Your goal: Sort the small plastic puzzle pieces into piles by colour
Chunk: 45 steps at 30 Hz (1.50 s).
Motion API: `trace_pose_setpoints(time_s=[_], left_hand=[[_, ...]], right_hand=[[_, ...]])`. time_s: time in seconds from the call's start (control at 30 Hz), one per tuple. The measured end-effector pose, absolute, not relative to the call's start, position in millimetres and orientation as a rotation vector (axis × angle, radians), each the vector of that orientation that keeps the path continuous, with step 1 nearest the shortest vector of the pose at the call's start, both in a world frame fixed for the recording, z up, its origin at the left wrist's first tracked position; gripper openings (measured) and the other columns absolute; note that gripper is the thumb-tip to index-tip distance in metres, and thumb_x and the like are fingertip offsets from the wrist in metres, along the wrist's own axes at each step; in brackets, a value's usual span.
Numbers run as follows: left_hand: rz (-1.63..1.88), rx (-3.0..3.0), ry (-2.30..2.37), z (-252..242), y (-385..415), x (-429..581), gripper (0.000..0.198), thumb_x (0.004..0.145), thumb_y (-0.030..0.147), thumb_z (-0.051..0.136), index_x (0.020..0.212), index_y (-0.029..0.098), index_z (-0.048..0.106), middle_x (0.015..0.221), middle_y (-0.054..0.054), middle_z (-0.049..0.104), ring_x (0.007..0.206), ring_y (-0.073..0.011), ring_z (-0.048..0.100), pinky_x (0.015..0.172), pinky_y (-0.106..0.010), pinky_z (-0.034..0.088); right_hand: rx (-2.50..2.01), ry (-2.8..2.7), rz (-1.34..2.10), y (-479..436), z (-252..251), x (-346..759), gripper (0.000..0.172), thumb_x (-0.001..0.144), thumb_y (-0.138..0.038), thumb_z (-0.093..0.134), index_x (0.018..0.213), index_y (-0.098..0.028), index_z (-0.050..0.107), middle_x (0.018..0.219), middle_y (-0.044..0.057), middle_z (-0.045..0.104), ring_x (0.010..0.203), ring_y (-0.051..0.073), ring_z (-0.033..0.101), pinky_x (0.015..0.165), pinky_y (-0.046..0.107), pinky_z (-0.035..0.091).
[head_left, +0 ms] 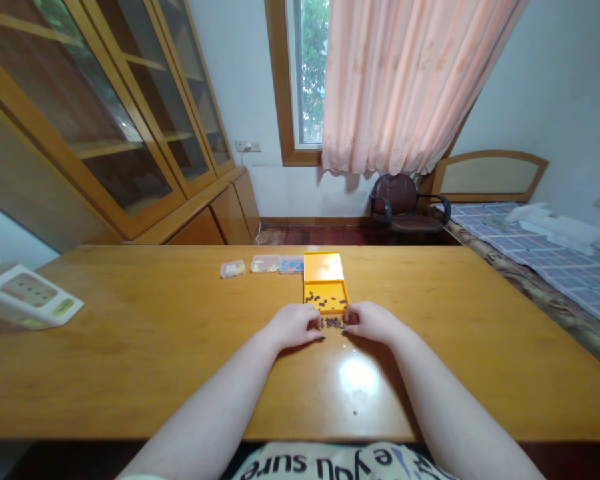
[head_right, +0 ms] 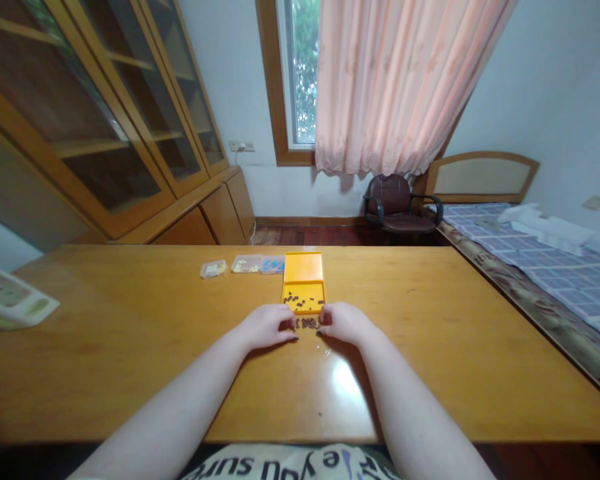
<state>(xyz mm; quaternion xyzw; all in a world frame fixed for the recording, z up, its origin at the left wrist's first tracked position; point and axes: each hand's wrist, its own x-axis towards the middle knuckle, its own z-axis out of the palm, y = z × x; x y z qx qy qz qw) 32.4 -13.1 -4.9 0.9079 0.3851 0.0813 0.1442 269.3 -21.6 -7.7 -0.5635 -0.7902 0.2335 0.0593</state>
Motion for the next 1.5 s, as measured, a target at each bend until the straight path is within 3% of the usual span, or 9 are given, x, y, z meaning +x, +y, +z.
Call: trace_pose_setpoints(time_s=[0.33, 1.17, 1.33, 1.5], left_hand=[[0.211, 2.625, 1.129, -11.3, -10.0, 34.0, 0.01, 0.079, 0.029, 0.059, 0.079, 0.023, 0.066, 0.083, -0.001, 0.066, 0.077, -0.0155, 0.06, 0.066, -0.023, 0.043], [0.231, 2.663, 1.093, -14.4, -8.3, 34.6, 0.013, 0.086, 0.022, 0.049, 0.082, 0.02, 0.061, 0.085, -0.001, 0.064, 0.077, -0.0152, 0.058, 0.067, -0.024, 0.044], [0.405, 2.613, 1.222, -16.2, -6.0, 36.7, 0.015, 0.089, 0.026, 0.046, 0.088, 0.02, 0.06, 0.089, -0.004, 0.063, 0.08, -0.0161, 0.059, 0.073, -0.026, 0.046], [0.651, 2.445, 1.417, -19.9, -2.0, 36.5, 0.021, 0.089, 0.02, 0.046, 0.106, 0.019, 0.059, 0.107, -0.005, 0.062, 0.097, -0.0172, 0.059, 0.086, -0.029, 0.046]], right_hand=[[-1.698, -2.416, 0.712, -22.4, -5.9, 268.2, 0.009, 0.074, -0.026, 0.06, 0.078, -0.021, 0.065, 0.074, 0.001, 0.068, 0.063, 0.014, 0.057, 0.055, 0.022, 0.033], [-1.703, -2.465, 0.588, -22.2, -4.4, 267.5, 0.018, 0.077, -0.022, 0.052, 0.082, -0.021, 0.069, 0.08, 0.003, 0.07, 0.067, 0.015, 0.06, 0.058, 0.023, 0.036], [-1.715, -2.451, 0.588, -22.9, -2.7, 265.9, 0.019, 0.079, -0.024, 0.051, 0.084, -0.022, 0.069, 0.083, 0.004, 0.071, 0.071, 0.017, 0.061, 0.061, 0.023, 0.037], [-1.718, -2.471, 0.586, -23.9, -0.4, 264.0, 0.021, 0.08, -0.025, 0.049, 0.083, -0.022, 0.069, 0.081, 0.004, 0.071, 0.069, 0.016, 0.061, 0.06, 0.023, 0.037]])
